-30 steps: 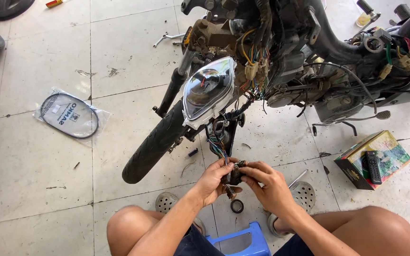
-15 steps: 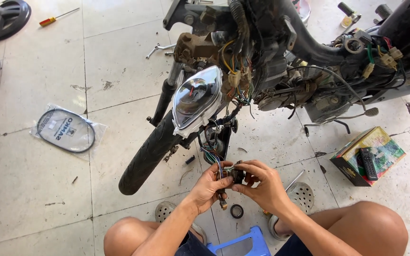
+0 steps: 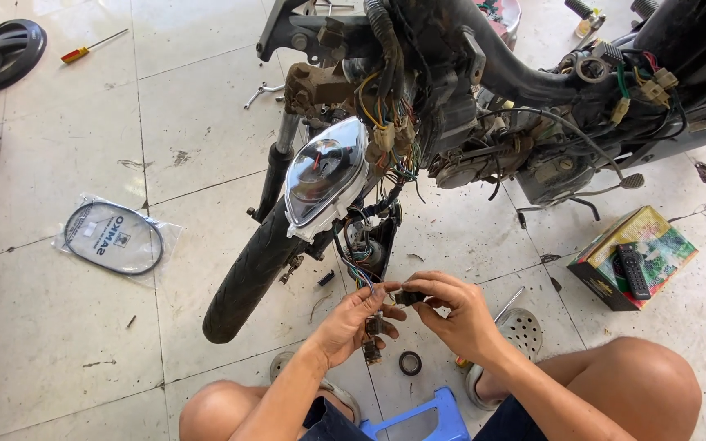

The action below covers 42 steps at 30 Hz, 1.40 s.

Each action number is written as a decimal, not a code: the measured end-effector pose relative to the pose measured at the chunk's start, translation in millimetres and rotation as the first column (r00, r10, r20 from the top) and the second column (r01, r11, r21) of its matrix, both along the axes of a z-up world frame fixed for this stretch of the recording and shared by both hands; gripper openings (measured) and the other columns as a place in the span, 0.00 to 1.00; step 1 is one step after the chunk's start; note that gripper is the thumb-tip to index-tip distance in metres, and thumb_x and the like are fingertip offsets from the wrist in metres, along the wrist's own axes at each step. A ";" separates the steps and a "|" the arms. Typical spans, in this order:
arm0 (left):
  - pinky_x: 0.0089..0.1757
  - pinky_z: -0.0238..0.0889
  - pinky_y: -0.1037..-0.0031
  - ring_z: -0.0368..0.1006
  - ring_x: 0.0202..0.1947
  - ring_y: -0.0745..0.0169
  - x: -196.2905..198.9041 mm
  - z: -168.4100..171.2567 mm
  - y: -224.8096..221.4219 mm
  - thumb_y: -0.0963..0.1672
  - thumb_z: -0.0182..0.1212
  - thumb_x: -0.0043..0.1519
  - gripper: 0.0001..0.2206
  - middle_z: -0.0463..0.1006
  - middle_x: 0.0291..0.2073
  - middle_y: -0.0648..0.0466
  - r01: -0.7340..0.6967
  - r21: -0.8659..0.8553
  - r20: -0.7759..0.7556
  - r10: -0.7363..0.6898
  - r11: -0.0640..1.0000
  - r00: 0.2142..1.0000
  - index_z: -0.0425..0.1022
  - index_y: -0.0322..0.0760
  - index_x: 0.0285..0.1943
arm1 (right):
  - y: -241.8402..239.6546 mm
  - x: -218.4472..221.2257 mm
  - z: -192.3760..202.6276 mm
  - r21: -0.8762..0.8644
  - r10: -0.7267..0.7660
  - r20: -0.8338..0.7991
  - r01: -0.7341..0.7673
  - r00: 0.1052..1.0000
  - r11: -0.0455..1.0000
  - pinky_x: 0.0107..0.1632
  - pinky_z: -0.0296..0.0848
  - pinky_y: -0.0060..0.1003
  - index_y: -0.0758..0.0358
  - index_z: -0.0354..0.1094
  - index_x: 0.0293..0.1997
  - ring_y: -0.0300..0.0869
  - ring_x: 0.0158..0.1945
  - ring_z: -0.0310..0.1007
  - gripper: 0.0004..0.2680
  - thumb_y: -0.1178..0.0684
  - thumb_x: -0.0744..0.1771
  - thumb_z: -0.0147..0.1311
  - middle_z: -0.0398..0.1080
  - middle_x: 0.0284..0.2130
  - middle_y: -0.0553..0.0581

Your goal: Connecting and testing electrical wiring on the front assembly of a motorcycle in a repair shop.

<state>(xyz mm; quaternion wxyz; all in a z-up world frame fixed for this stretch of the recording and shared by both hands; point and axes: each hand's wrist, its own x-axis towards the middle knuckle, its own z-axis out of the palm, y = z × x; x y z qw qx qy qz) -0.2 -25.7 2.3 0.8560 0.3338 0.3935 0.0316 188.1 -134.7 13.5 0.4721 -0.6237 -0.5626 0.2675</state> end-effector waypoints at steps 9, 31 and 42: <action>0.33 0.73 0.74 0.80 0.36 0.57 5.7 -55.0 -7.2 0.39 0.67 0.61 0.10 0.83 0.36 0.49 -0.284 -0.015 0.147 0.283 0.959 0.948 0.81 0.33 0.52 | -1.5 -4.6 3.7 -0.061 0.109 -0.361 -0.140 0.926 0.988 0.56 0.84 0.36 0.68 0.74 0.54 0.47 0.52 0.80 0.15 0.59 0.62 0.63 0.72 0.51 0.61; 0.36 0.81 0.65 0.81 0.30 0.49 0.9 -66.1 -50.6 0.40 0.69 0.62 0.08 0.80 0.33 0.45 -0.398 0.135 -0.163 0.416 0.907 0.895 0.75 0.34 0.46 | -19.7 -21.2 -53.1 -0.588 -0.305 -0.628 -0.180 0.716 0.789 0.54 0.86 0.45 0.63 0.69 0.65 0.51 0.51 0.84 0.27 0.64 0.58 0.68 0.81 0.52 0.67; 0.32 0.81 0.70 0.82 0.31 0.55 5.2 -73.8 -63.4 0.42 0.70 0.60 0.10 0.77 0.39 0.50 -0.404 0.239 -0.224 0.455 0.883 0.862 0.75 0.33 0.45 | -35.3 -37.4 -89.9 -0.460 -0.298 -0.327 0.125 0.897 0.879 0.45 0.91 0.36 0.64 0.77 0.51 0.42 0.40 0.89 0.17 0.57 0.58 0.71 0.86 0.36 0.60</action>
